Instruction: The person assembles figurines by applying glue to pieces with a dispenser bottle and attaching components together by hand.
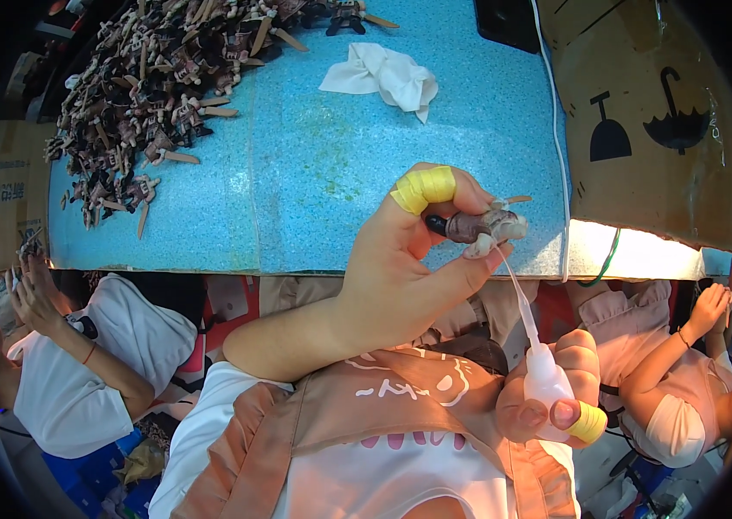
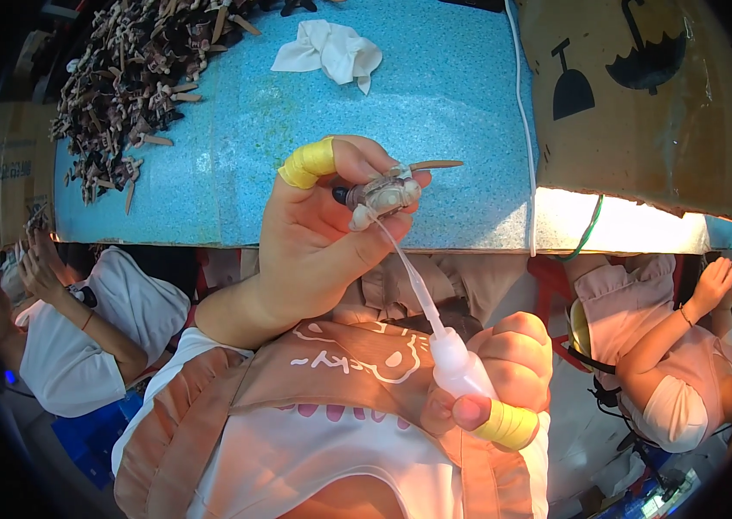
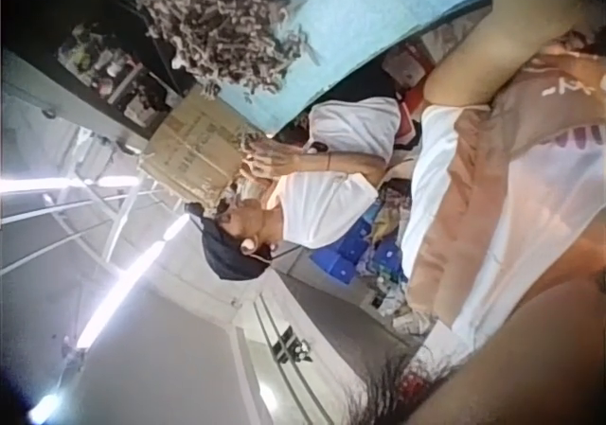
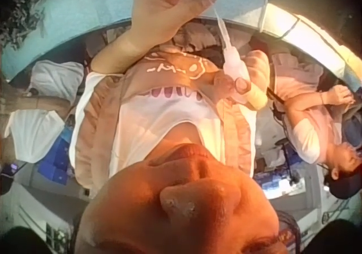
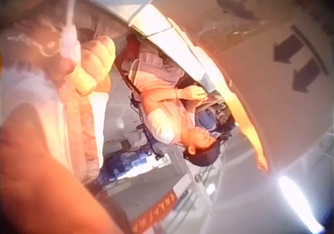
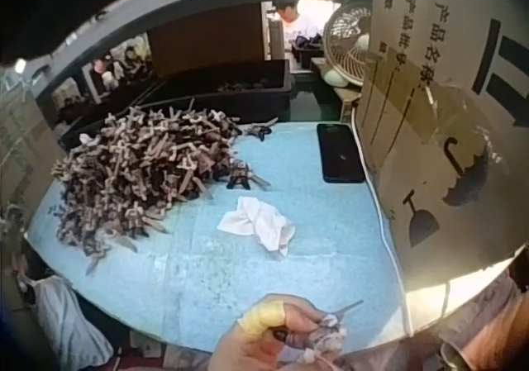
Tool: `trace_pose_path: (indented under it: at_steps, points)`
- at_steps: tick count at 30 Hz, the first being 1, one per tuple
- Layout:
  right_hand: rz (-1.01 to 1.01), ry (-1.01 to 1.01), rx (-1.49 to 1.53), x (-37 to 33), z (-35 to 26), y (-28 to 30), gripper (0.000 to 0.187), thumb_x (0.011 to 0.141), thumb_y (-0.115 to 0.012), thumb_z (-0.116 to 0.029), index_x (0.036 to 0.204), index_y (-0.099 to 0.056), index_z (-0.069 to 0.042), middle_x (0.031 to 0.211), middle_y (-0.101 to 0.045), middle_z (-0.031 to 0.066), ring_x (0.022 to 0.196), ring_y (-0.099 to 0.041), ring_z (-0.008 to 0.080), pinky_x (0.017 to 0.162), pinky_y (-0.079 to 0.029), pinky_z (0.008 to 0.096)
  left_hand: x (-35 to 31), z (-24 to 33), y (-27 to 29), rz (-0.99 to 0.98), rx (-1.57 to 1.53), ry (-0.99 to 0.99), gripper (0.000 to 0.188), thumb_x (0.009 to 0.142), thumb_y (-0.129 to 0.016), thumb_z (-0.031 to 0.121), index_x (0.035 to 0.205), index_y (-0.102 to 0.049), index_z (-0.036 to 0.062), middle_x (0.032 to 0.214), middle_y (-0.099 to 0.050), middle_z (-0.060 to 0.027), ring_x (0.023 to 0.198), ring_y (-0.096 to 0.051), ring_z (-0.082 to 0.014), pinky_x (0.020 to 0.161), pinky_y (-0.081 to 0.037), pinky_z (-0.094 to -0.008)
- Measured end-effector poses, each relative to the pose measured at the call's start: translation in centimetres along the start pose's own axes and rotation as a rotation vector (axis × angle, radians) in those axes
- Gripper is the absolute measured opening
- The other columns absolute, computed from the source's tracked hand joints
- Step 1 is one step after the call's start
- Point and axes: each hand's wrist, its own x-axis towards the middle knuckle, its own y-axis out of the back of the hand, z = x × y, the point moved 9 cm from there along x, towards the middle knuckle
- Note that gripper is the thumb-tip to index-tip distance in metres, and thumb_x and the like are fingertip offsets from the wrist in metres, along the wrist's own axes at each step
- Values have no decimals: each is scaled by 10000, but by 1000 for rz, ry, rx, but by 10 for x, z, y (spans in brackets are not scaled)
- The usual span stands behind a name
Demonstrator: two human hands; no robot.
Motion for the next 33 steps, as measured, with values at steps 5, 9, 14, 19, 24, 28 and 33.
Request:
trace_pose_path:
  at_steps: [5,9,14,19,24,28,33]
  points:
    - [-30,-15,-1,0,0,-1,136,823,-567,-200,919,-514,-120,541,-343,-15,472,-286,134,472,-208,294,0,1,0,-8,9,0,379,738,-560,-137,1036,-417,48,1012,-453,-102,951,-550,-193,913,-444,-358]
    - [-121,-31,29,1,0,-6,132,829,-563,-202,918,-510,-121,543,-345,-13,472,-288,135,477,-211,294,-1,2,-1,-46,37,-55,380,741,-567,-133,1039,-417,48,1022,-454,-103,967,-550,-200,910,-439,-358]
    - [21,-9,-17,-1,0,1,136,826,-575,-190,914,-501,-116,538,-351,-14,466,-285,132,478,-215,294,-1,1,-1,-24,10,-55,374,747,-583,-125,1036,-416,45,1036,-455,-108,966,-552,-199,908,-435,-355]
    - [-278,-75,-39,3,3,-4,445,684,-694,-90,1065,-501,-216,678,-527,-30,497,-421,133,450,-299,268,-2,2,0,-14,56,-39,375,748,-579,-129,1037,-415,44,1041,-453,-109,969,-549,-191,924,-425,-368]
    - [-14,3,-18,-2,-1,1,128,814,-559,-167,917,-491,-130,547,-360,-7,476,-277,135,481,-211,297,0,3,-2,-24,23,-73,367,754,-569,-131,1037,-414,44,1046,-450,-110,958,-545,-173,959,-403,-408]
    - [141,-6,-67,-2,1,9,117,797,-529,-139,895,-465,-142,567,-343,-7,504,-251,137,499,-201,308,0,3,-2,-24,-15,-67,362,760,-563,-130,1038,-414,47,1037,-452,-109,942,-543,-160,981,-384,-435]
    - [-1,-40,-29,0,4,2,109,808,-526,-148,896,-463,-135,563,-332,-3,490,-243,135,491,-203,303,0,3,-3,-48,33,-52,366,763,-555,-134,1044,-411,51,1034,-453,-108,942,-542,-156,986,-381,-439]
